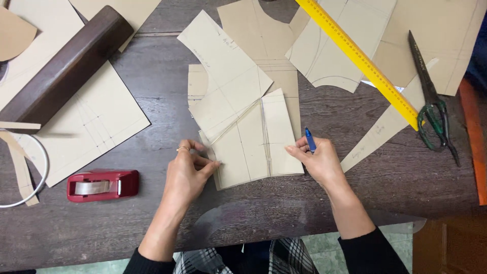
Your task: The person tapes a strip of paper onto a cardboard pattern piece, then uses a ruler and pen to draw straight lines and mark measurements on the pattern. The person handles multiple pattern pieces and tools on a cluttered work surface.
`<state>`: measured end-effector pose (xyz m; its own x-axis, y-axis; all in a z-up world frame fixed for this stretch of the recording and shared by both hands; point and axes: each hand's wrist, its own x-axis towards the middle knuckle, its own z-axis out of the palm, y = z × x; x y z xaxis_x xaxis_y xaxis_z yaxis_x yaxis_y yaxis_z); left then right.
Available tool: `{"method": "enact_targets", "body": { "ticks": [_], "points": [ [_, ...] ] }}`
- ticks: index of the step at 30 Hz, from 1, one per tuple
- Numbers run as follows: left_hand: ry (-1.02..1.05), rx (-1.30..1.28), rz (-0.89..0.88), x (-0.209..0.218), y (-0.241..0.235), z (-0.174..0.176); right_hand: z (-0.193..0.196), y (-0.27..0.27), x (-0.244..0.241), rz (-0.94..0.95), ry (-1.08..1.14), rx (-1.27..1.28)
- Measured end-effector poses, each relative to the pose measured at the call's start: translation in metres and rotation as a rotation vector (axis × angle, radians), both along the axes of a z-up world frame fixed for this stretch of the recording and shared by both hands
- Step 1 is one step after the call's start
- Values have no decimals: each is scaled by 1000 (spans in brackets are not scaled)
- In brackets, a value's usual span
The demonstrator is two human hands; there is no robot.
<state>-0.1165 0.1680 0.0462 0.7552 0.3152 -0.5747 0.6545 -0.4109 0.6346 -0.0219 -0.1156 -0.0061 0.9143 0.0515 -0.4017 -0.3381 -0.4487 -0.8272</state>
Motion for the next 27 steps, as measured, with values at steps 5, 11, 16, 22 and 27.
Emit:
{"method": "enact_targets", "body": {
  "ticks": [5, 11, 16, 22, 27],
  "points": [
    [-22, -29, 142, -4, -1, -7, -1, 3, 1, -2, -32, -77],
    [-139, -135, 235, 7, -13, -9, 3, 0, 16, 12, -64, -104],
    [-160, -221, 264, 14, -17, -3, -5, -7, 26, 58, -80, -161],
    [-91, -299, 292, 8, -16, 6, -14, -6, 23, 50, -65, -143],
    [-71, -319, 283, 5, -16, -7, -11, -4, 23, 50, -47, -140]
  ]
}}
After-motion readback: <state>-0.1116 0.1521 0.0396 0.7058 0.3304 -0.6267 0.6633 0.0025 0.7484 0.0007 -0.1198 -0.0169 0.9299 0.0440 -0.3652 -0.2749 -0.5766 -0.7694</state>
